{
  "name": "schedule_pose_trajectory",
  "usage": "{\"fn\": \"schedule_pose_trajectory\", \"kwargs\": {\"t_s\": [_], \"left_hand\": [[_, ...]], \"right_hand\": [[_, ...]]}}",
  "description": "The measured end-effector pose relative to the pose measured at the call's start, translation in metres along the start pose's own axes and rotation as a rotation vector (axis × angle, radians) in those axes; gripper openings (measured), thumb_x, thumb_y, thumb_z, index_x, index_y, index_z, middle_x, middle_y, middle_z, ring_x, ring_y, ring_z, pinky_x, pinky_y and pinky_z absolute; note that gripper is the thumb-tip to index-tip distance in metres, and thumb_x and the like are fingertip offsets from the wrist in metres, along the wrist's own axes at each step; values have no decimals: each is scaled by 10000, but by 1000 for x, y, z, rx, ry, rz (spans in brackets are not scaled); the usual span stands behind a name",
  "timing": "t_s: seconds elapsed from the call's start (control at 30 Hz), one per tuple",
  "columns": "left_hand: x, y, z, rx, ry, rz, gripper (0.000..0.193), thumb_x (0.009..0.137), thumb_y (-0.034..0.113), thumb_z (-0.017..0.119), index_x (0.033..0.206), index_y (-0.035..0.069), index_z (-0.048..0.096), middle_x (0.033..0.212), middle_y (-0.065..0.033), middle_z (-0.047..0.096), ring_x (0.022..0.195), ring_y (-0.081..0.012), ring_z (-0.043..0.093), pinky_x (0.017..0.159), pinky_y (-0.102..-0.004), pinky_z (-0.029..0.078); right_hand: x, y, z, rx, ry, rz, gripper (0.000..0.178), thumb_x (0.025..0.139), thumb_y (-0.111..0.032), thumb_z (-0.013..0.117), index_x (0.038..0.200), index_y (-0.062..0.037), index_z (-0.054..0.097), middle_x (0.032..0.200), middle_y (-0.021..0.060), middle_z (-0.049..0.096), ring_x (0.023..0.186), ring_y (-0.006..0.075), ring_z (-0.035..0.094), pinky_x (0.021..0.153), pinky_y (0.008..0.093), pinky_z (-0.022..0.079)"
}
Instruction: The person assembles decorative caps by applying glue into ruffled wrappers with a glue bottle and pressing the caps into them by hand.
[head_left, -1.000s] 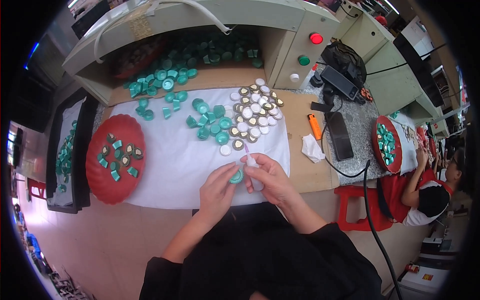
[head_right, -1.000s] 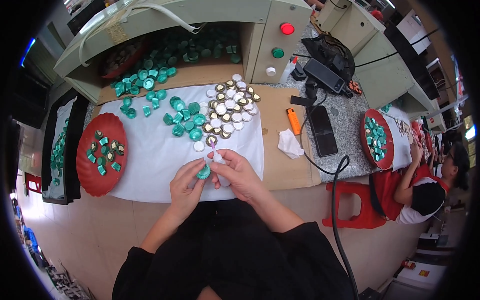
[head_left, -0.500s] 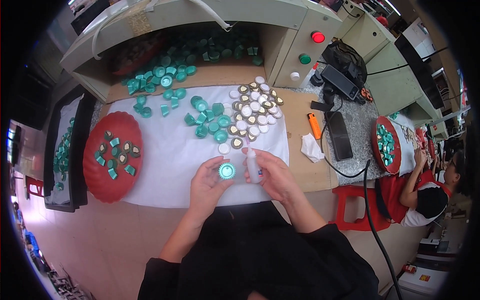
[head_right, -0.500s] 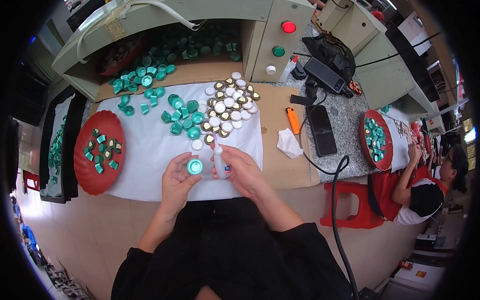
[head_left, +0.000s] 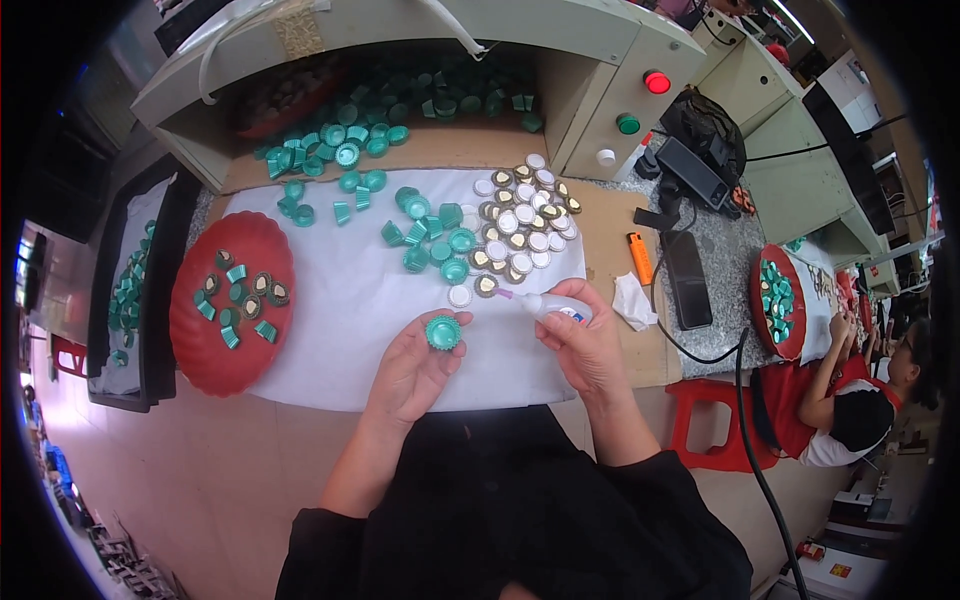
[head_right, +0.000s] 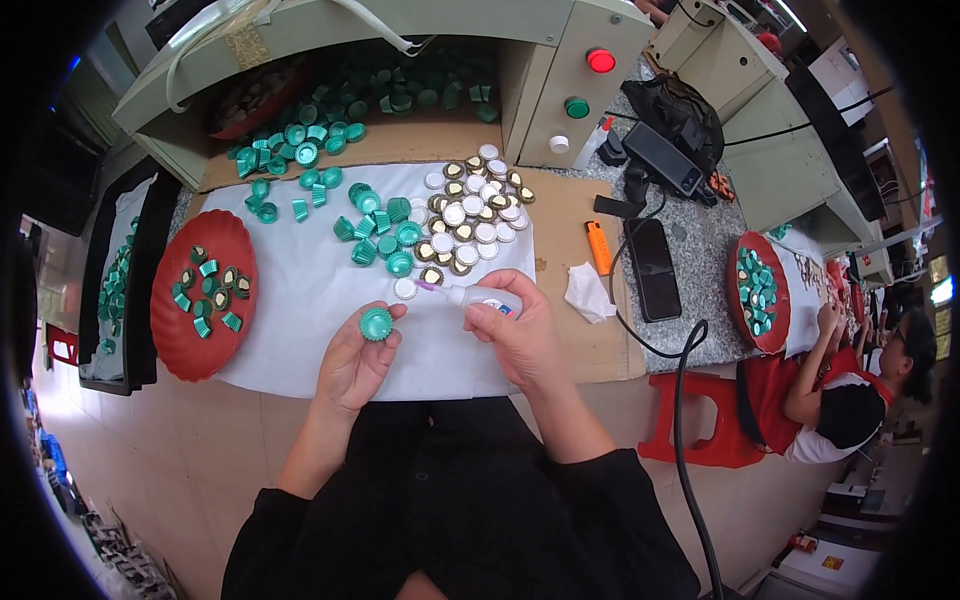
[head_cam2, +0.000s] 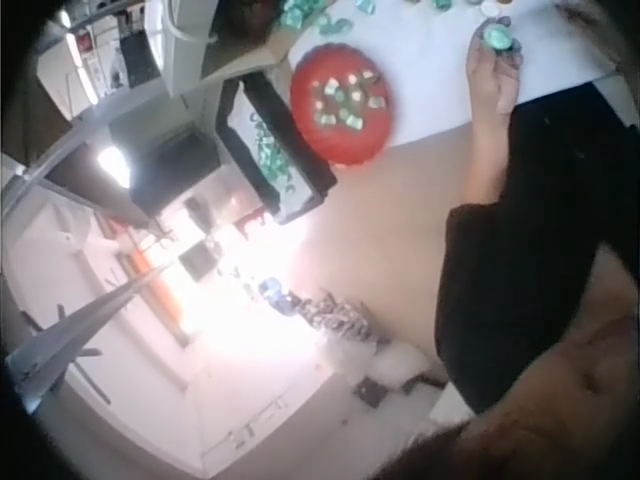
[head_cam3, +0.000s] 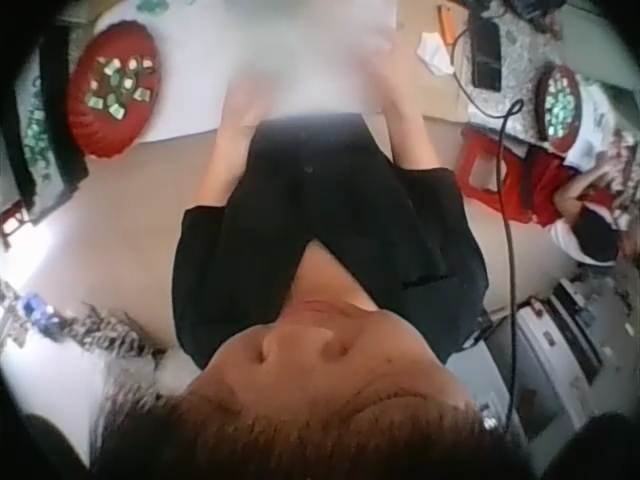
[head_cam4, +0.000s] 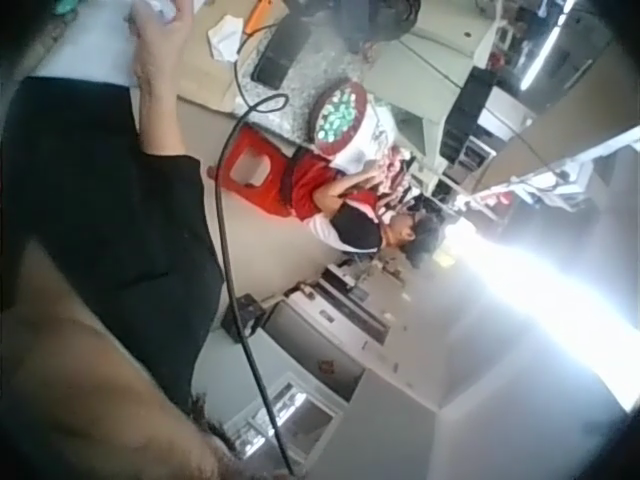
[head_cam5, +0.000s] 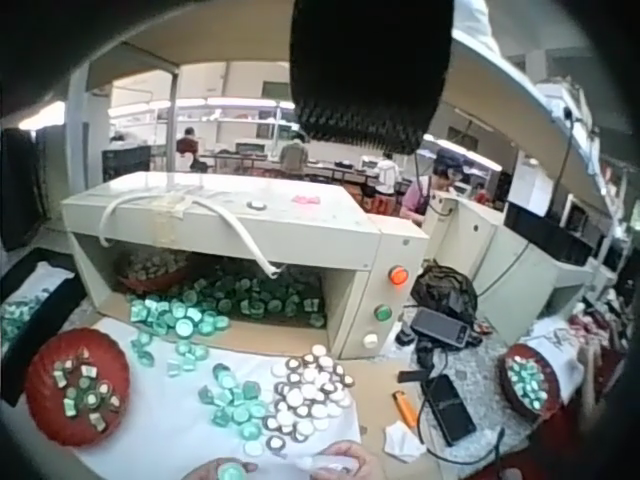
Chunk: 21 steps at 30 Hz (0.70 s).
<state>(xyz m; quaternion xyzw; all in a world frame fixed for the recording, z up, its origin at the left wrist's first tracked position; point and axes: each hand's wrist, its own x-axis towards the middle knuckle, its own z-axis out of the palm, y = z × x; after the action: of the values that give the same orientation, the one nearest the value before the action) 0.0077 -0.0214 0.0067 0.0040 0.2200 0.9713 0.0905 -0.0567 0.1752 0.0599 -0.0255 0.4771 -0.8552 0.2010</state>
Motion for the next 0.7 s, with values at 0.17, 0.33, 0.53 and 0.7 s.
{"fn": "schedule_pose_trajectory", "kwargs": {"t_s": [0.17,0.33,0.53,0.7], "left_hand": [[5,-11,3,-31,144,6,395,829,198,507,1154,11,382,1020,-144,489,769,-176,478,619,-236,413],[5,-12,6,-56,194,-10,384,838,196,491,1161,18,385,1010,-141,498,759,-165,474,617,-244,410],[0,-12,-4,-85,72,-39,403,835,237,506,1157,23,394,958,-87,518,782,-153,483,639,-249,400],[1,-11,-1,-116,94,-58,381,823,225,529,1120,15,414,931,-66,515,773,-149,481,633,-238,392]], "right_hand": [[-1,6,5,-21,49,-86,259,741,-65,625,954,-23,484,770,45,554,643,98,519,557,196,411],[-2,12,8,-120,14,-219,237,774,-123,603,947,-16,480,822,46,531,664,97,503,582,214,423],[-5,17,12,-98,-31,-191,245,788,-127,586,965,-18,457,878,58,519,671,99,502,591,218,426],[-8,24,17,-302,-40,-357,238,784,-104,583,953,-8,446,854,70,492,713,111,486,616,217,416]]}}
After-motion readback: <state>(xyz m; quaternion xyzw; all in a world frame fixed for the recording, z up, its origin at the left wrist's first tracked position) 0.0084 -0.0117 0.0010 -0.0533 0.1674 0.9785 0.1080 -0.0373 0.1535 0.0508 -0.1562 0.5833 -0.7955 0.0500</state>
